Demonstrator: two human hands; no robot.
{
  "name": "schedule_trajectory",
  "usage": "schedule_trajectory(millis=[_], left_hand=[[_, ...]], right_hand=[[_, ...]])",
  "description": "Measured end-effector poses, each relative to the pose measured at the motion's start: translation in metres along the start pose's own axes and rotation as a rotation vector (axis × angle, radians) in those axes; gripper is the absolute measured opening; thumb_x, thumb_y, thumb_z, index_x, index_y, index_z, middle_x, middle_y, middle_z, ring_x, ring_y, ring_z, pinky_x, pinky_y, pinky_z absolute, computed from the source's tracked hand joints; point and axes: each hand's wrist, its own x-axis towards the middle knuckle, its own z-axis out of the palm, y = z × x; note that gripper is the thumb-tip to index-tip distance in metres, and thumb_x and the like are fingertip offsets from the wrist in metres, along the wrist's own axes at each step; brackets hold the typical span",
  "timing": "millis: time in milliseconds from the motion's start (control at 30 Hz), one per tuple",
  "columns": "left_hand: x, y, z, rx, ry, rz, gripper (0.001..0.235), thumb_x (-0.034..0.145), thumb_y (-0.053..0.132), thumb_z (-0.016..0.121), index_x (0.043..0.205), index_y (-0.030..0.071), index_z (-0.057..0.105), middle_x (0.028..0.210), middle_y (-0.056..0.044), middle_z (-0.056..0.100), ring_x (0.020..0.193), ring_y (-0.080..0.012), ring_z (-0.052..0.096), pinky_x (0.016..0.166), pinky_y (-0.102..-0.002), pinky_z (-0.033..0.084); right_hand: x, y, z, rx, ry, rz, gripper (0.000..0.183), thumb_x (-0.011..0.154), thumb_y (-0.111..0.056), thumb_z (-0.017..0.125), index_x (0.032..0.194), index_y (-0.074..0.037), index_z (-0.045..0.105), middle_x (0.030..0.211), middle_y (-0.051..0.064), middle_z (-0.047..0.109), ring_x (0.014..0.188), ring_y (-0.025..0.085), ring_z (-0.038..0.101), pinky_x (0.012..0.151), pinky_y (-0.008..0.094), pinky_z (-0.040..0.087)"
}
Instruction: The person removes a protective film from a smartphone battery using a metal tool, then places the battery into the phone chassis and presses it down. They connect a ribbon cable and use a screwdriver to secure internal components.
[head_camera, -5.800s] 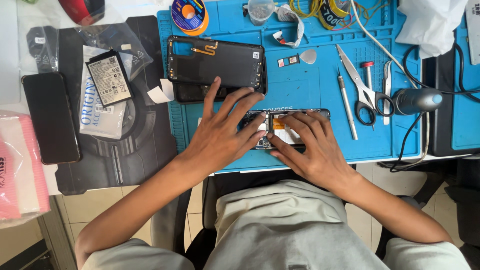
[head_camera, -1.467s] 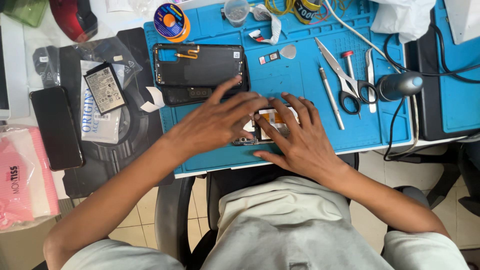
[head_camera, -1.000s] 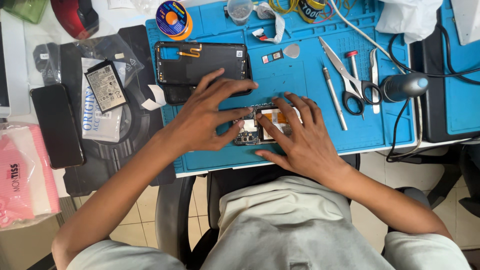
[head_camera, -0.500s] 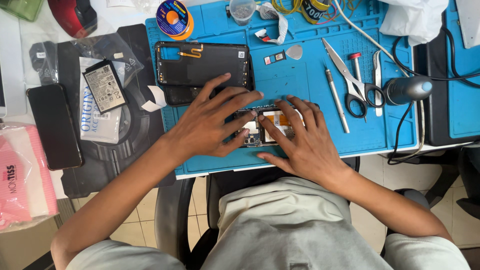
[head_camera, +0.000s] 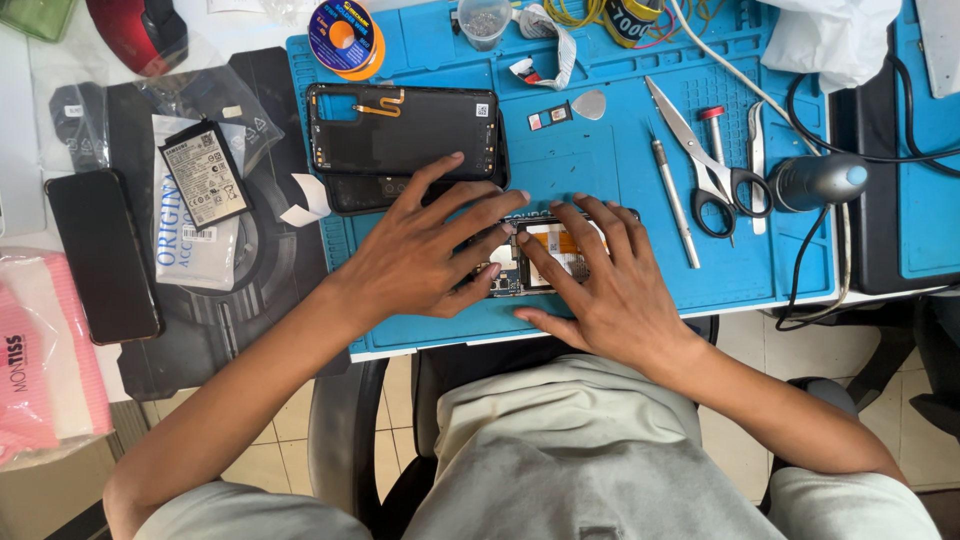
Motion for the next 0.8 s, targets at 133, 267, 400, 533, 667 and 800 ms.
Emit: schedule_trajectory(millis=[133,267,400,533,667,800], left_hand=[[-0.0005,0.0003,-0.0013,-0.028,0.007,-0.034,0.029,0.090,0.026,0.073,0.107,0.002,0.071,0.145,-0.009,0.055,0.125,-0.0268,0.059,0.122,-0.058,0.032],[-0.0010,0.0018,0.0010,-0.013,0.020,-0.004,0.029,0.093,0.026,0.072,0.111,0.002,0.071,0.147,-0.009,0.055,0.125,-0.0265,0.059,0.123,-0.058,0.032],[-0.0010,0.0014,0.0036,0.009,0.008,0.007,0.032,0.094,0.027,0.072,0.113,0.002,0.071,0.147,-0.008,0.055,0.125,-0.0261,0.059,0.123,-0.058,0.032],[-0.0008,0.0006,0.0042,0.018,0.006,0.018,0.033,0.093,0.028,0.072,0.116,0.004,0.072,0.147,-0.008,0.055,0.126,-0.0261,0.058,0.123,-0.058,0.031],[-0.0003,0.0004,0.0041,0.017,-0.009,0.017,0.032,0.093,0.029,0.072,0.115,0.005,0.073,0.147,-0.007,0.055,0.126,-0.0255,0.058,0.123,-0.058,0.030],[0.0018,0.0003,0.0033,0.029,-0.022,0.018,0.029,0.093,0.029,0.071,0.110,0.005,0.075,0.147,-0.008,0.054,0.127,-0.0255,0.057,0.123,-0.059,0.030]], right_hand=[[0.0007,0.0008,0.0003,0.008,-0.009,0.004,0.067,0.095,-0.062,0.062,0.145,-0.017,0.057,0.145,0.024,0.047,0.136,0.043,0.042,0.111,0.063,0.038],[0.0015,0.0001,0.0017,-0.006,-0.007,0.003,0.069,0.095,-0.064,0.060,0.147,-0.019,0.057,0.144,0.024,0.046,0.135,0.043,0.042,0.110,0.063,0.037],[0.0010,0.0000,0.0012,-0.011,-0.015,0.004,0.068,0.096,-0.063,0.059,0.148,-0.019,0.056,0.145,0.023,0.046,0.136,0.043,0.042,0.111,0.063,0.037],[0.0018,0.0002,0.0003,-0.007,-0.016,0.004,0.068,0.096,-0.063,0.059,0.148,-0.019,0.056,0.145,0.023,0.047,0.136,0.042,0.043,0.111,0.063,0.037],[0.0017,-0.0002,0.0004,-0.017,-0.019,0.005,0.067,0.096,-0.063,0.059,0.147,-0.019,0.057,0.145,0.023,0.047,0.135,0.042,0.043,0.110,0.063,0.037],[0.0021,0.0002,0.0009,-0.004,-0.019,0.008,0.067,0.096,-0.063,0.059,0.146,-0.019,0.057,0.145,0.023,0.047,0.135,0.042,0.043,0.110,0.063,0.037]])
